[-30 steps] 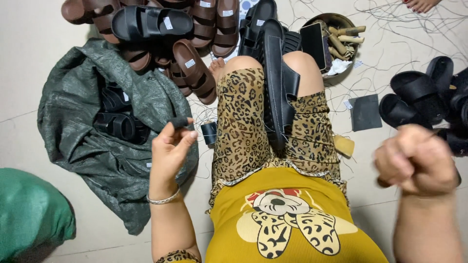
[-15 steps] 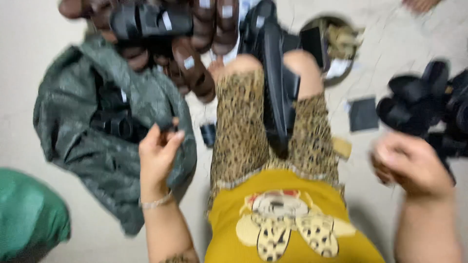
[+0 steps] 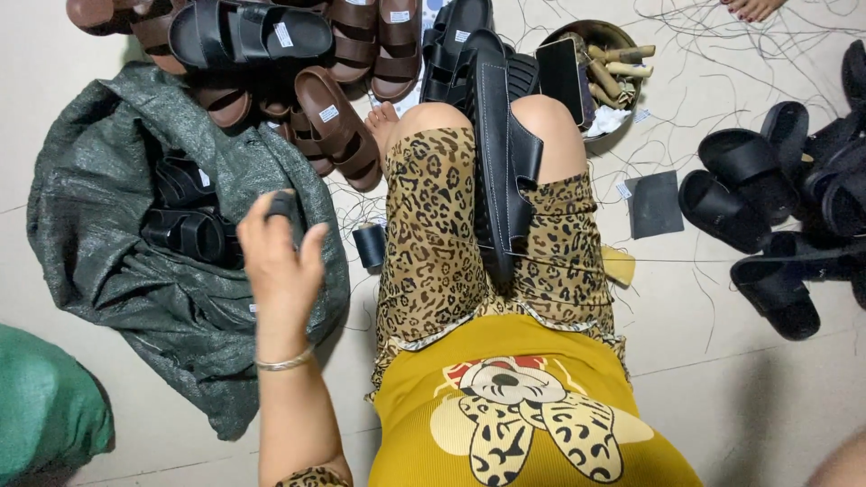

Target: The person stitches the side of a black sandal using a needle and thread, pulling the thread tight through the material while seated on the floor surrounded by various shoes.

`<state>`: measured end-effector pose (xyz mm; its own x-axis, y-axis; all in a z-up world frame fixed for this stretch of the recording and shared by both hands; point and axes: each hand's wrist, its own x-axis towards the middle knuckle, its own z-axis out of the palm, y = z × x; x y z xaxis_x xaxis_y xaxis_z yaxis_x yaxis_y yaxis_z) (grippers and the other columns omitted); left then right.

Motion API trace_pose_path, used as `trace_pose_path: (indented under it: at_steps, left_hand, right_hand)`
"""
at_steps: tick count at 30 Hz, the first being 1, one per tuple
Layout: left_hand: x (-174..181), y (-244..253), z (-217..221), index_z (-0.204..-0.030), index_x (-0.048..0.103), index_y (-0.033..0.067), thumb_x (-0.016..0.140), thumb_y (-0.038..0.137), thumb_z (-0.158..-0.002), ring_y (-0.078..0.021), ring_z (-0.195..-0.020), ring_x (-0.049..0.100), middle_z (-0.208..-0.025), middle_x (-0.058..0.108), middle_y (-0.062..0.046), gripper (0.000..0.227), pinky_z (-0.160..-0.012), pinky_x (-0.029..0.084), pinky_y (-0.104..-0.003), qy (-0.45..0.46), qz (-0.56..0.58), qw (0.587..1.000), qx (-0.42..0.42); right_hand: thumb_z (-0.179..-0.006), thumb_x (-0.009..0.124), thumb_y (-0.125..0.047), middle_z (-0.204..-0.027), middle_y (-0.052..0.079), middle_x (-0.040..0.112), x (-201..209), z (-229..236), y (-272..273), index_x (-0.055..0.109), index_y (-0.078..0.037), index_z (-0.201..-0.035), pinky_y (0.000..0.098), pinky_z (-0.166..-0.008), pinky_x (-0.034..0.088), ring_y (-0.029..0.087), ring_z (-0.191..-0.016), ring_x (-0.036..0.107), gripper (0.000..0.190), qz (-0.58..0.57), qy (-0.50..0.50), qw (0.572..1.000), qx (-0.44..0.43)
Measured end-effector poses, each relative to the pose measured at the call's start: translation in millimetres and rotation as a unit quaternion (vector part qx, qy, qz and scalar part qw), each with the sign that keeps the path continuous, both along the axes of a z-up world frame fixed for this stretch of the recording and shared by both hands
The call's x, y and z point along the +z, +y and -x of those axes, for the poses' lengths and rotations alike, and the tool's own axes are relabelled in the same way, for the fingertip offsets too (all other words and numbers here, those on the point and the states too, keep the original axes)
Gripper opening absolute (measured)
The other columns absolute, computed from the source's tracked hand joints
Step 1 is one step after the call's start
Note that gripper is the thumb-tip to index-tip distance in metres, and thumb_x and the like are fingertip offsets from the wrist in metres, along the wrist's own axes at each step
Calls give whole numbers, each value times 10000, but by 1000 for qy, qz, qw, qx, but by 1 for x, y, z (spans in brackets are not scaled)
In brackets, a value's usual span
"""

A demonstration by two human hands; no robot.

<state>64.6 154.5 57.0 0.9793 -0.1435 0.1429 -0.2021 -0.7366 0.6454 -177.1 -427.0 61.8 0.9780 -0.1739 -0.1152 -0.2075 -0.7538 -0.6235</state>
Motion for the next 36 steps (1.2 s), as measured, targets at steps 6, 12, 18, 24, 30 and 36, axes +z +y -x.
trace_pose_path:
  at_steps: [6, 12, 18, 24, 30, 36]
  left_hand:
    - [24, -103, 23, -1139, 381, 29, 590, 374, -966, -352, -1380, 452, -1439, 455, -191, 439, -1168, 415, -475, 65, 156, 949, -267]
    - [-6, -123, 29, -1487, 391, 1, 813, 433, -820, -184, -596, 637, -1670, 242, -120, 900, -513, 546, -323, 174, 36, 920, -349]
    - [-19, -123, 34, -1553, 290, 52, 760, 539, -827, -151, -693, 714, -1666, 290, -134, 992, -557, 591, -306, 151, 48, 929, -334]
    - [-40, -127, 45, -1615, 227, 121, 774, 618, -849, -158, -1001, 704, -1666, 357, -128, 1065, -574, 571, -261, 47, 44, 948, -311]
    - [-44, -140, 55, -1544, 394, 29, 719, 646, -873, -136, -715, 690, -1590, 456, -166, 968, -562, 584, -281, -30, 25, 963, -267]
    - [-35, -147, 56, -1410, 547, -43, 568, 647, -942, -129, -640, 700, -1494, 543, -204, 834, -488, 527, -249, -81, -18, 968, -236]
  right_hand:
    - [-996, 601, -107, -1274, 110, 677, 13, -71, 147, 628, -121, -1417, 377, -1063, 479, 252, -1136, 636, 422, -12, -17, 992, 127]
    - [-962, 631, -85, -1048, 60, 631, 6, -111, 194, 604, -240, -1424, 325, -789, 534, 212, -927, 637, 489, -43, -29, 965, 256]
    - [-943, 622, -130, -1050, 13, 614, 6, -128, 190, 597, -308, -1428, 389, -656, 588, 211, -909, 661, 517, -10, 43, 956, 289]
    - [-931, 563, -234, -1108, -7, 586, 15, -138, 182, 540, -430, -1450, 498, -572, 586, 254, -900, 668, 555, 57, 173, 929, 321]
    - [-819, 614, -196, -895, 24, 572, 38, -145, 189, 490, -361, -1449, 431, -460, 564, 253, -614, 695, 663, 235, 132, 877, 397]
    - [-857, 640, -190, -721, -50, 525, 41, -144, 202, 595, -307, -1396, 243, -391, 347, 90, -411, 514, 553, 435, -52, 787, 434]
